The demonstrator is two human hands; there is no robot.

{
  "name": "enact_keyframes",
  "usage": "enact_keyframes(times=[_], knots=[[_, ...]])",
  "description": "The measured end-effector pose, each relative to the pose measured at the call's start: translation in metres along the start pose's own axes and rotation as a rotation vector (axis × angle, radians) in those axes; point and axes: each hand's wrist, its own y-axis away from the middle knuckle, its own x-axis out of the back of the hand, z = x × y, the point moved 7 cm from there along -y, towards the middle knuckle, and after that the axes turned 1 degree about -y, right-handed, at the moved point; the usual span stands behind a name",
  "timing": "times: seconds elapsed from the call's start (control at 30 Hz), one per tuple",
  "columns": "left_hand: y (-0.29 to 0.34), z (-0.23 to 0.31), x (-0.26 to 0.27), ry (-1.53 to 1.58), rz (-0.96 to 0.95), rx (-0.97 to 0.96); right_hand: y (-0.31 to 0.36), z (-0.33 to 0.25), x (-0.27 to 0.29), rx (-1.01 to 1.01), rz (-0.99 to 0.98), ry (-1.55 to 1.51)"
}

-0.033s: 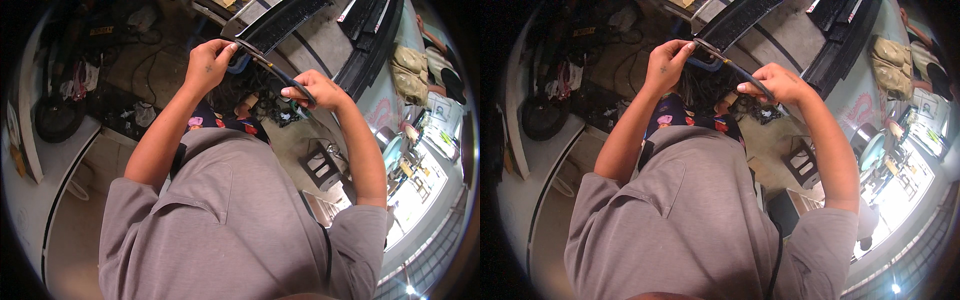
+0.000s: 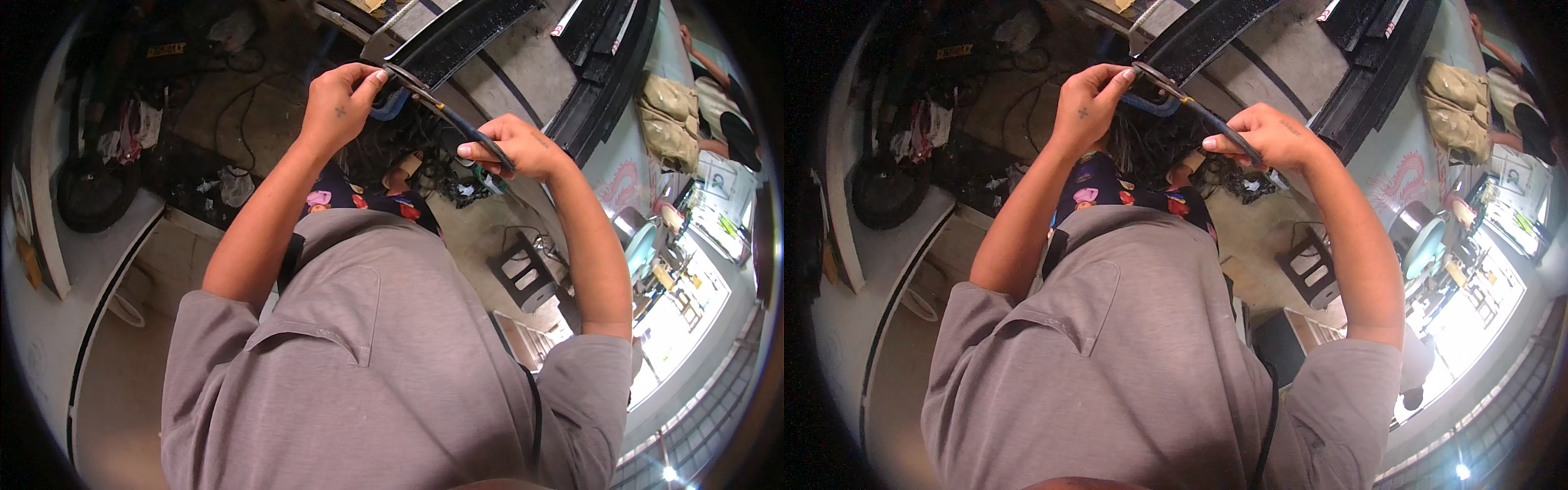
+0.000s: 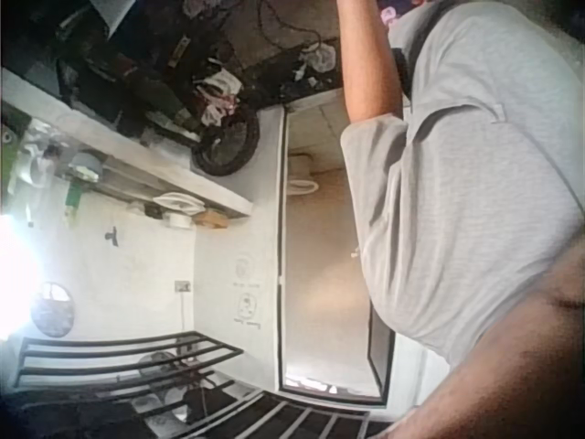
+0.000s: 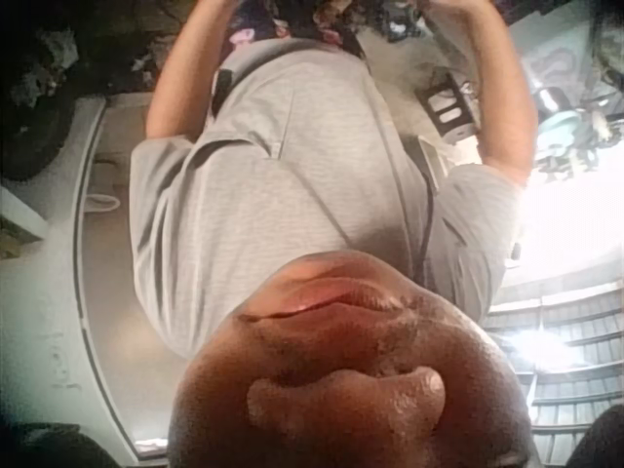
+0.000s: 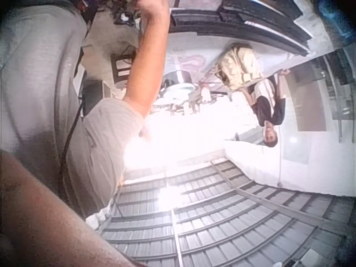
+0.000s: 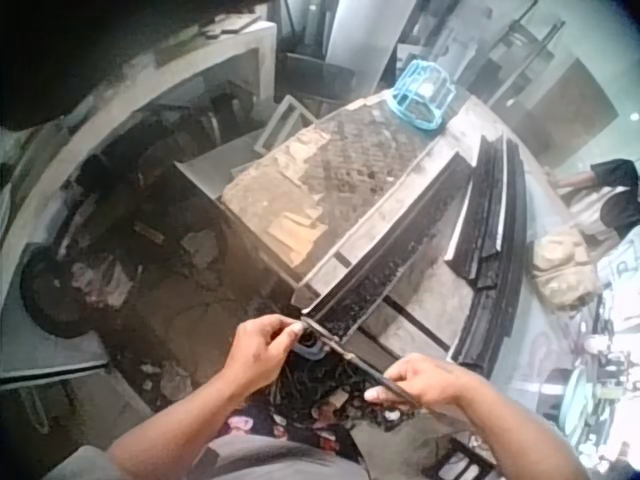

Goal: The person attaches a rubber seal strip along the edge of a black panel by hand, retrieves shears from a canvas bag to cut the excess strip, and presses the rubber strip firmly into place.

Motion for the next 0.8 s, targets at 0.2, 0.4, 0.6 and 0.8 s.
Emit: enact_keyframes(times=[0.2,0.4,0.6,0.8], knots=[[0.002,-0.009,0.006,0.03,0.033,0.005,0.0,-0.004,-0.001,-0.048,0.02,-0.046],[0.025,-0.026,0.014,0.09,0.022,0.043,0.029,0.017,-0.01,-0.012,0.036,-0.084],[0.022,-0.028,0.029,0.477,0.056,-0.009,0.077,0.054,-0.046,0.205,0.307,-0.621],[-0.057,0.037,0.024,0.278,0.067,-0.274,0.045,0.08,0.003,-0.101,1.356,0.205]])
